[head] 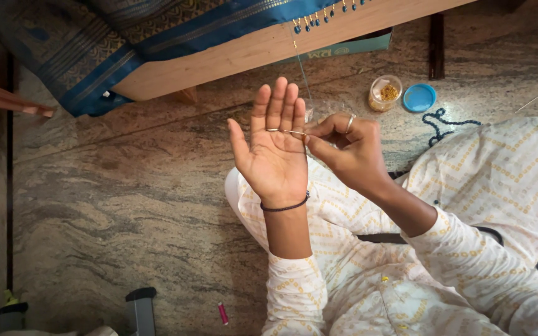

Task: Attaching decorative beads and tassels to the edge of a sari.

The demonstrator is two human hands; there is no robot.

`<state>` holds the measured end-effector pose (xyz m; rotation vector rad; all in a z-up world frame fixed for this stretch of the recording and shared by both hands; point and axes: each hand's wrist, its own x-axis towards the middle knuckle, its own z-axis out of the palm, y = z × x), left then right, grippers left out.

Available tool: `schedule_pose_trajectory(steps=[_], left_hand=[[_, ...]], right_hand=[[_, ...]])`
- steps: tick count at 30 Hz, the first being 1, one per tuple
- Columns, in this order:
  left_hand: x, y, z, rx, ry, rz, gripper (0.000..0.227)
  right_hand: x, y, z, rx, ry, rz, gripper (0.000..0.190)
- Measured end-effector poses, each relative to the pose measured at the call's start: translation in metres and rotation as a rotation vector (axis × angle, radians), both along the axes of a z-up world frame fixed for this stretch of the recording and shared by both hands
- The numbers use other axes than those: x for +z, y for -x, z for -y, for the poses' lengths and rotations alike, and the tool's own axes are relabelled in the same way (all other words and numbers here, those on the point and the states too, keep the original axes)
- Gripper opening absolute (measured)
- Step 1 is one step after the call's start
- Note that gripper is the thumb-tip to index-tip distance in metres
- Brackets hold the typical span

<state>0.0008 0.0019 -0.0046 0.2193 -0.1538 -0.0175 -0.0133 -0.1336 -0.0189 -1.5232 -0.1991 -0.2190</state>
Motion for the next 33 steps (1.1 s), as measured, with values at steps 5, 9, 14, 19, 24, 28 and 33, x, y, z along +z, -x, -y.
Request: schedule_pose_trajectory(steps=[5,9,14,19,24,28,33], left_hand=[[0.003,0.002,0.002,0.013,-0.028,0.006,0.069],[0.007,0.006,0.006,0.08,-0.188,-0.019,0.059],[0.007,0.015,0.015,0.3,-0.797,-0.045,0.038],[0.0,0.02,0.018,0.35,-1.081,-0.07,0.024],[-0.001,0.015,0.014,0.391,-1.147,-0.046,0.01],[0.019,0.02,0.016,0.488,-1.406,0.08,0.007],[0.035,0.018,0.019,0.856,-1.888,0.348,0.01]], right_hand=[[-0.011,-0.001,0.001,0.04,-0.143,-0.173,0.007],[-0.016,-0.008,0.004,0.092,-0.388,-0.21,0.003],[-0.022,-0.02,0.007,0.159,-0.754,-0.279,0.005],[-0.021,-0.017,0.009,0.188,-0.792,-0.308,0.004],[-0.014,-0.013,0.011,0.174,-0.532,-0.292,0.009],[0.001,-0.003,0.013,0.096,-0.357,-0.314,0.015],[0.023,0.007,0.013,0.152,-0.534,-0.151,0.036]])
